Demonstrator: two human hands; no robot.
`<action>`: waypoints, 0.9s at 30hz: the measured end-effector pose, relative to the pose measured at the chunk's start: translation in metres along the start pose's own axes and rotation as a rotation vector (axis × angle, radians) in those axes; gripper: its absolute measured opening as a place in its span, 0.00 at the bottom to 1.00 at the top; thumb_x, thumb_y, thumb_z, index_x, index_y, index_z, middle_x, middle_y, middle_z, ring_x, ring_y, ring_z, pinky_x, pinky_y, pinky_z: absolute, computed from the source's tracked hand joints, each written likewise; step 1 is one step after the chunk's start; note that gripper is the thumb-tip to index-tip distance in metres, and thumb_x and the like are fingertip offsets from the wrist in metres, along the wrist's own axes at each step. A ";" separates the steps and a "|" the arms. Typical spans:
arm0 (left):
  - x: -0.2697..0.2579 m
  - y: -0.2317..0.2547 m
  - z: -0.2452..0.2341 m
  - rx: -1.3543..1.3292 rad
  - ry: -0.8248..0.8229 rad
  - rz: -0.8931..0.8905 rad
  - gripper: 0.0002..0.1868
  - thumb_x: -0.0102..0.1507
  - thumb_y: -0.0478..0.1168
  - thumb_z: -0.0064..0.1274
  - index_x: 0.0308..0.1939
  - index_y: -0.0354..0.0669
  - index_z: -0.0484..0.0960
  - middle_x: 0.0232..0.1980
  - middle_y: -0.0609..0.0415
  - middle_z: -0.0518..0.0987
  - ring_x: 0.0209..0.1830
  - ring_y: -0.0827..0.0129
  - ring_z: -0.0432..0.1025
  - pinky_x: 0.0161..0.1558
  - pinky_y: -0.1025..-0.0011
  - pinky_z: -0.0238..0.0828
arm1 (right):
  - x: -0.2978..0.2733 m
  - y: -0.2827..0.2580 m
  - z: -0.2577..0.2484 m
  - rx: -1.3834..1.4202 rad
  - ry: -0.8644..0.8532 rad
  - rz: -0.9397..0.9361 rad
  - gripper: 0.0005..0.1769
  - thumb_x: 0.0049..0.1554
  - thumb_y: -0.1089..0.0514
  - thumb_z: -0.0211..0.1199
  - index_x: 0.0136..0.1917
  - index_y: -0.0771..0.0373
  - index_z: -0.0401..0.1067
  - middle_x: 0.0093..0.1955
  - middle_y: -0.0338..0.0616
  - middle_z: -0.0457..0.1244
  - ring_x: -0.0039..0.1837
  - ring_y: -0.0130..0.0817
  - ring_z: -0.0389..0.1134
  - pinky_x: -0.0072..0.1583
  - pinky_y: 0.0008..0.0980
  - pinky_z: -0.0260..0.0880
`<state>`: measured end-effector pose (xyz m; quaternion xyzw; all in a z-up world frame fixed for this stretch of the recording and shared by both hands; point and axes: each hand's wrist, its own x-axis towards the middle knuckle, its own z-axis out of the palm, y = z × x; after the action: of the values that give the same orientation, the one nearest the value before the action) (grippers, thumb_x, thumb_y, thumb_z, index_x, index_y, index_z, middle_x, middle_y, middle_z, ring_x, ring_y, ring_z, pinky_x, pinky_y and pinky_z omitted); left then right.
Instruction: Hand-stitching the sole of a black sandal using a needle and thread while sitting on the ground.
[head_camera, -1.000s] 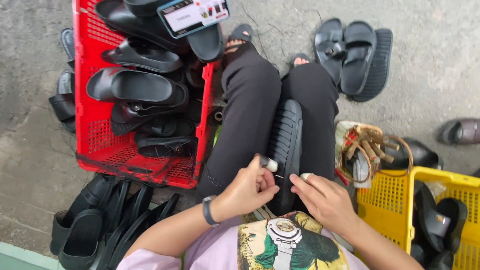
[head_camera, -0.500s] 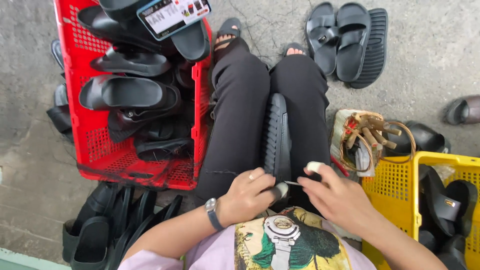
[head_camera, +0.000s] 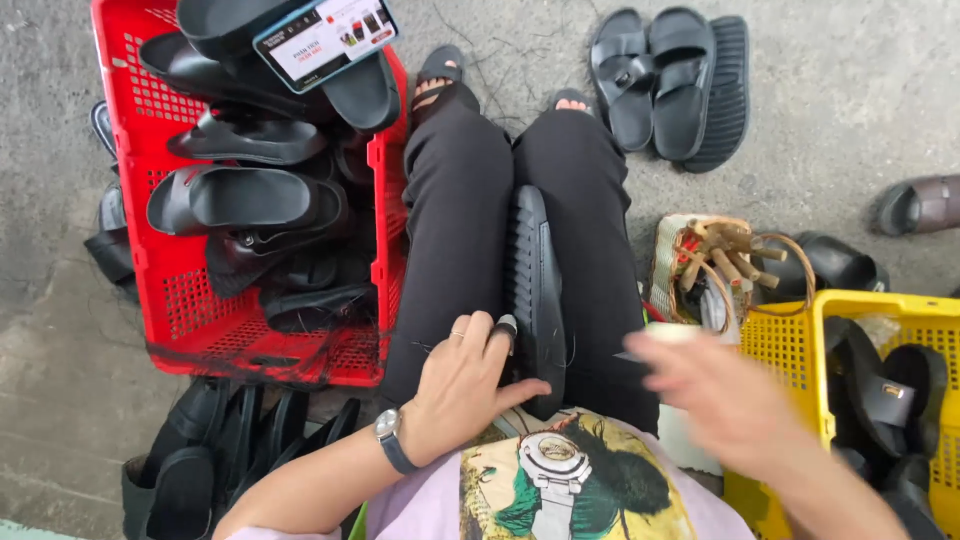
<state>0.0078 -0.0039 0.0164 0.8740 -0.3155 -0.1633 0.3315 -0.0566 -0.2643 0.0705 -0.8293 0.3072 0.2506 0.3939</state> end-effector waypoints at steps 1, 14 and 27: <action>0.001 0.000 -0.001 0.016 -0.030 -0.010 0.30 0.51 0.56 0.63 0.39 0.33 0.71 0.39 0.47 0.65 0.33 0.58 0.63 0.30 0.69 0.66 | 0.009 -0.003 0.016 -0.214 0.065 -0.509 0.22 0.48 0.64 0.59 0.58 0.55 0.72 0.53 0.36 0.66 0.39 0.25 0.67 0.40 0.24 0.66; 0.004 -0.006 -0.001 0.029 -0.041 -0.029 0.29 0.50 0.59 0.63 0.36 0.37 0.72 0.35 0.51 0.65 0.32 0.62 0.64 0.28 0.72 0.66 | 0.037 0.040 0.037 0.530 -0.273 -0.646 0.09 0.43 0.70 0.62 0.37 0.59 0.72 0.45 0.38 0.60 0.31 0.17 0.53 0.33 0.18 0.50; 0.002 -0.004 -0.010 -0.458 -0.244 -0.226 0.15 0.63 0.41 0.48 0.24 0.37 0.75 0.27 0.54 0.68 0.22 0.63 0.65 0.28 0.68 0.65 | 0.023 0.076 -0.021 0.331 0.595 -0.186 0.23 0.72 0.60 0.37 0.69 0.77 0.65 0.49 0.53 0.61 0.38 0.32 0.61 0.38 0.24 0.63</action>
<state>0.0159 0.0017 0.0206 0.7799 -0.2084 -0.3704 0.4595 -0.0908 -0.3261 0.0292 -0.8152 0.3683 -0.0920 0.4373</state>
